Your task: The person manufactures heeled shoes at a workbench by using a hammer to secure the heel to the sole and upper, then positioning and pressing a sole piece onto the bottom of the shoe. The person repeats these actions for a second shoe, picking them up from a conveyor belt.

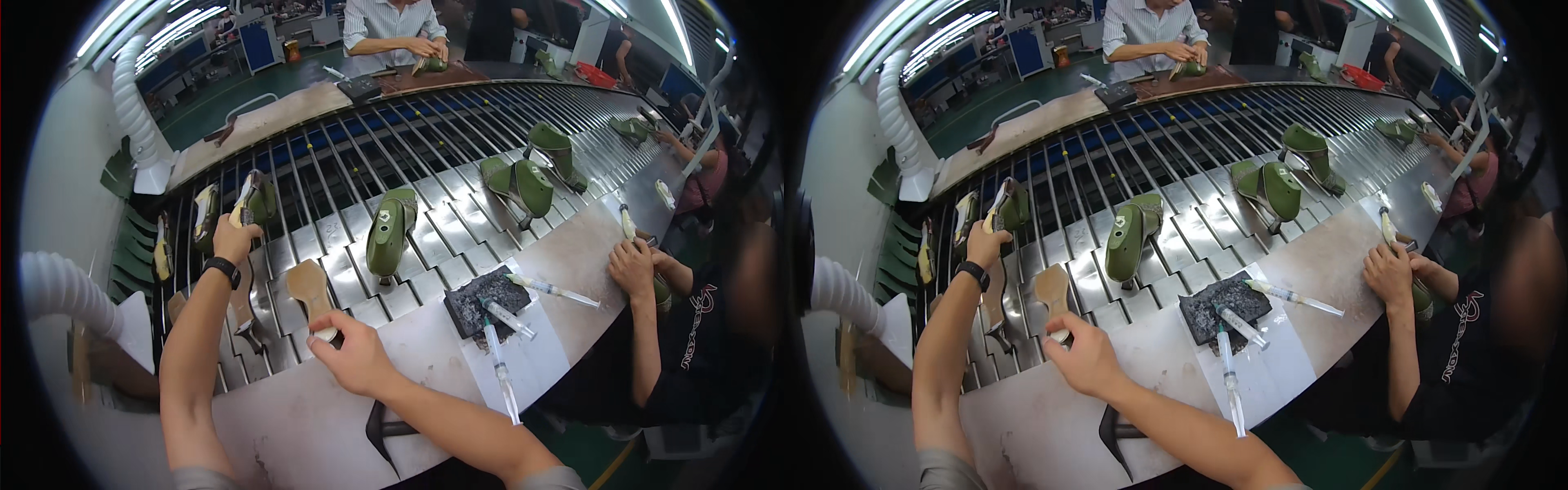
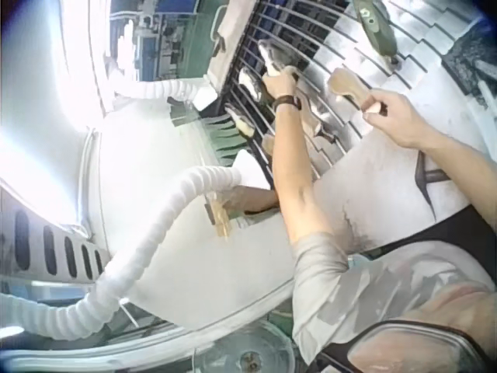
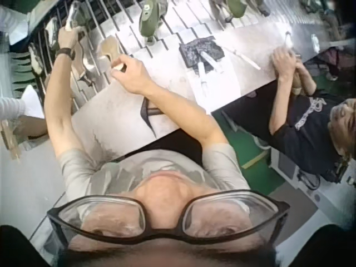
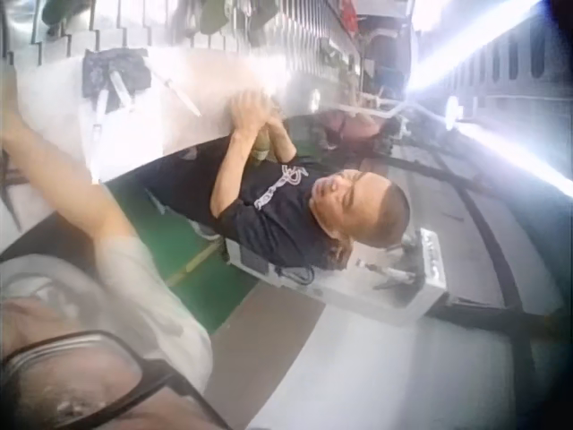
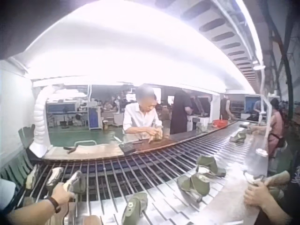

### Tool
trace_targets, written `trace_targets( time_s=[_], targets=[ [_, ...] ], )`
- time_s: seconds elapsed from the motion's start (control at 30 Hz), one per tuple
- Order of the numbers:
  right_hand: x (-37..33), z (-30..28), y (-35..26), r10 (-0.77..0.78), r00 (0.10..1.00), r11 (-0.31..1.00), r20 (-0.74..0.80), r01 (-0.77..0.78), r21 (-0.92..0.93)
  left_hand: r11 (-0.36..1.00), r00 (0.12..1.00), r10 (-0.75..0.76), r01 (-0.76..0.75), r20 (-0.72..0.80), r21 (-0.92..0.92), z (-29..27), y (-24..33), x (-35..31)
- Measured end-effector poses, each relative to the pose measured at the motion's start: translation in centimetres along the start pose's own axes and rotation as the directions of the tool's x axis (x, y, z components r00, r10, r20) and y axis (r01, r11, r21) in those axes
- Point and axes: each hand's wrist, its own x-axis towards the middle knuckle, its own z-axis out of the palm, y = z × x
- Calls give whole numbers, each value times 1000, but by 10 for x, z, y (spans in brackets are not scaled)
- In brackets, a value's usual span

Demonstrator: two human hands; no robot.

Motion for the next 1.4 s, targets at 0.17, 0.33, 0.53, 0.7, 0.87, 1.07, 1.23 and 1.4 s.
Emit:
trace_targets(
  time_s=[0.17, 0.33, 0.53, 0.7, 0.87, 1.07, 1.23, 1.4],
  targets=[
    [-37, 6, -8, 74, 996, 963, -49, -58, 264, 880, 983, 185, -164, 3, -445, -104, -23, -132],
    [-137, 55, -9, 41, 983, 946, -178, 20, 325, 845, 966, 230, -260, -122, -468, -166, -42, -319],
    [-183, 55, 6, -210, 963, 960, -169, 236, 149, 870, 892, 447, -416, -67, 265, -203, -82, -445],
    [-159, 8, 1, -547, 827, 801, -128, 474, -364, 971, 989, 139, -145, -42, -191, -219, -106, -471],
    [-146, -18, -33, -472, 728, 73, 497, 595, -801, 916, 999, -16, 3, -29, -400, -231, -97, -467],
    [-156, -10, -50, -419, 632, 364, 652, 775, -517, 622, 608, 782, -774, -135, 119, -240, -57, -485],
    [-149, 47, -33, 22, 998, 981, -67, -9, 193, 540, 549, 836, -829, -22, -149, -172, -48, -505],
    [-158, 21, -23, 18, 996, 979, -87, 1, 205, 534, 521, 845, -831, 122, -155, -158, -65, -511]
  ],
)
